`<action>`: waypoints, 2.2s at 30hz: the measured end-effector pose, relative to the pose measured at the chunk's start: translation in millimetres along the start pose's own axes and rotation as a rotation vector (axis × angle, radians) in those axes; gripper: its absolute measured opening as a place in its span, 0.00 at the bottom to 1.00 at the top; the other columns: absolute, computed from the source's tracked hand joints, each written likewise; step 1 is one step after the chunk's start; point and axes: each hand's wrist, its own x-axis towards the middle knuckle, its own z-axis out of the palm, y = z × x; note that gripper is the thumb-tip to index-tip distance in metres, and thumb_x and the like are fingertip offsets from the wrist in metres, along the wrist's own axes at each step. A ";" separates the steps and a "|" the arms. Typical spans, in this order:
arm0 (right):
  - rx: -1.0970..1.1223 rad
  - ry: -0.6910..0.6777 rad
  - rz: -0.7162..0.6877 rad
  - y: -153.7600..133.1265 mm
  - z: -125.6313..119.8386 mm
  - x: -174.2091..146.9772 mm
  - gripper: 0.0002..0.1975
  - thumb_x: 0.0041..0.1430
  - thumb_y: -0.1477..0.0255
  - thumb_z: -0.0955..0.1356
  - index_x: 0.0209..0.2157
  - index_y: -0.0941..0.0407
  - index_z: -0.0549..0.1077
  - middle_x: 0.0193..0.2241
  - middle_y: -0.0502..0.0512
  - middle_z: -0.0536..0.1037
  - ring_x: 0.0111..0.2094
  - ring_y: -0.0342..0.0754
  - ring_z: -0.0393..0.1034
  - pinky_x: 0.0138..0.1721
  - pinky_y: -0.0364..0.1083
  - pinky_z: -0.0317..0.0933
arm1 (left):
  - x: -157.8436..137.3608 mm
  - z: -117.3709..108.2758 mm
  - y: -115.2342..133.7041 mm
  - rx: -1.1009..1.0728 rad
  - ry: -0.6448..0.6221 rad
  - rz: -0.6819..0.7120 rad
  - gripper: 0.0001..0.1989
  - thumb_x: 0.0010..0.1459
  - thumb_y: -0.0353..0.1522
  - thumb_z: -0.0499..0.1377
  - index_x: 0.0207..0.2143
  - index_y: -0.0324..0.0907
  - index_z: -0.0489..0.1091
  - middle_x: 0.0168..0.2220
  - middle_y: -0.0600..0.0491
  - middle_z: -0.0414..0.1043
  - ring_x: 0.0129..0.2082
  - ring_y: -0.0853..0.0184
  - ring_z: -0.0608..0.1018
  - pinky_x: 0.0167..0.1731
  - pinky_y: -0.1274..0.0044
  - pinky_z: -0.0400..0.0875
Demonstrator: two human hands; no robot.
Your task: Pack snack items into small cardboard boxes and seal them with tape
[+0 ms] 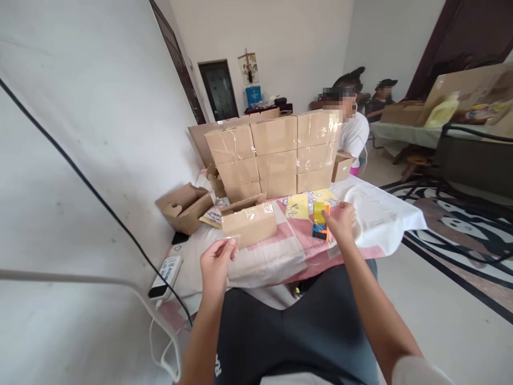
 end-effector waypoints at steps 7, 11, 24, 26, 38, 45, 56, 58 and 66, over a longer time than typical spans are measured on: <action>0.111 -0.555 -0.902 -93.5 56.0 -115.7 0.22 0.65 0.63 0.72 0.58 0.48 0.69 0.55 0.59 0.74 0.57 0.57 0.68 0.57 0.58 0.63 | -26.4 14.0 -4.3 -0.025 -0.123 -0.055 0.14 0.49 0.41 0.70 0.26 0.39 0.77 0.19 0.56 0.71 0.19 0.72 0.69 0.22 0.80 0.65; 0.362 -0.508 -1.013 -111.9 77.5 -113.7 0.07 0.67 0.68 0.70 0.46 0.50 0.74 0.45 0.55 0.78 0.46 0.51 0.72 0.49 0.55 0.65 | -37.6 9.8 -3.6 -0.038 -0.151 -0.074 0.12 0.50 0.39 0.69 0.24 0.40 0.75 0.16 0.57 0.68 0.18 0.72 0.69 0.21 0.81 0.65; 0.310 -0.553 -0.713 -90.9 89.6 -122.1 0.09 0.67 0.72 0.70 0.48 0.52 0.75 0.44 0.57 0.78 0.45 0.51 0.72 0.46 0.52 0.69 | -30.0 10.2 -32.0 0.004 -0.100 -0.199 0.16 0.52 0.43 0.69 0.23 0.40 0.75 0.17 0.56 0.69 0.16 0.72 0.69 0.18 0.81 0.64; 0.330 -0.561 -0.697 -91.9 91.3 -115.0 0.07 0.68 0.72 0.69 0.46 0.52 0.76 0.43 0.57 0.78 0.45 0.50 0.73 0.46 0.51 0.69 | -30.6 11.1 -34.7 0.002 -0.082 -0.225 0.17 0.52 0.44 0.69 0.23 0.40 0.75 0.17 0.56 0.69 0.16 0.72 0.69 0.18 0.81 0.64; 0.614 -0.870 -0.055 -49.1 97.0 -140.2 0.31 0.64 0.46 0.67 0.59 0.52 0.71 0.53 0.63 0.77 0.44 0.52 0.74 0.38 0.48 0.66 | -25.1 9.4 -39.9 0.094 -0.048 -0.277 0.19 0.53 0.44 0.67 0.18 0.42 0.70 0.14 0.57 0.65 0.16 0.72 0.67 0.19 0.79 0.62; 0.411 -0.647 -0.226 -59.1 100.2 -157.4 0.13 0.63 0.67 0.71 0.49 0.51 0.74 0.43 0.56 0.77 0.39 0.48 0.73 0.35 0.46 0.65 | -36.1 10.4 -45.8 0.117 -0.094 -0.235 0.23 0.56 0.46 0.65 0.17 0.42 0.68 0.14 0.57 0.63 0.18 0.72 0.66 0.21 0.80 0.61; 0.172 -0.590 -0.585 -103.2 92.4 -61.0 0.14 0.68 0.62 0.69 0.30 0.52 0.80 0.56 0.59 0.69 0.63 0.62 0.61 0.61 0.63 0.62 | 12.6 -20.4 -43.1 0.413 -0.184 -0.289 0.32 0.59 0.52 0.62 0.58 0.40 0.75 0.18 0.55 0.73 0.15 0.67 0.68 0.20 0.76 0.64; 0.199 -0.548 -0.592 -116.9 81.7 -42.1 0.13 0.67 0.61 0.70 0.31 0.51 0.80 0.56 0.58 0.69 0.63 0.61 0.62 0.65 0.65 0.57 | 42.4 -21.3 -37.6 0.617 0.041 -0.028 0.28 0.62 0.49 0.60 0.58 0.42 0.75 0.29 0.48 0.81 0.30 0.58 0.80 0.34 0.69 0.74; 0.147 -1.000 -0.568 -114.7 140.2 28.1 0.11 0.66 0.61 0.72 0.34 0.52 0.83 0.61 0.55 0.68 0.66 0.59 0.60 0.66 0.64 0.57 | 133.6 28.2 -46.6 1.151 -0.329 0.346 0.33 0.70 0.35 0.48 0.75 0.45 0.45 0.65 0.39 0.69 0.68 0.50 0.66 0.67 0.42 0.39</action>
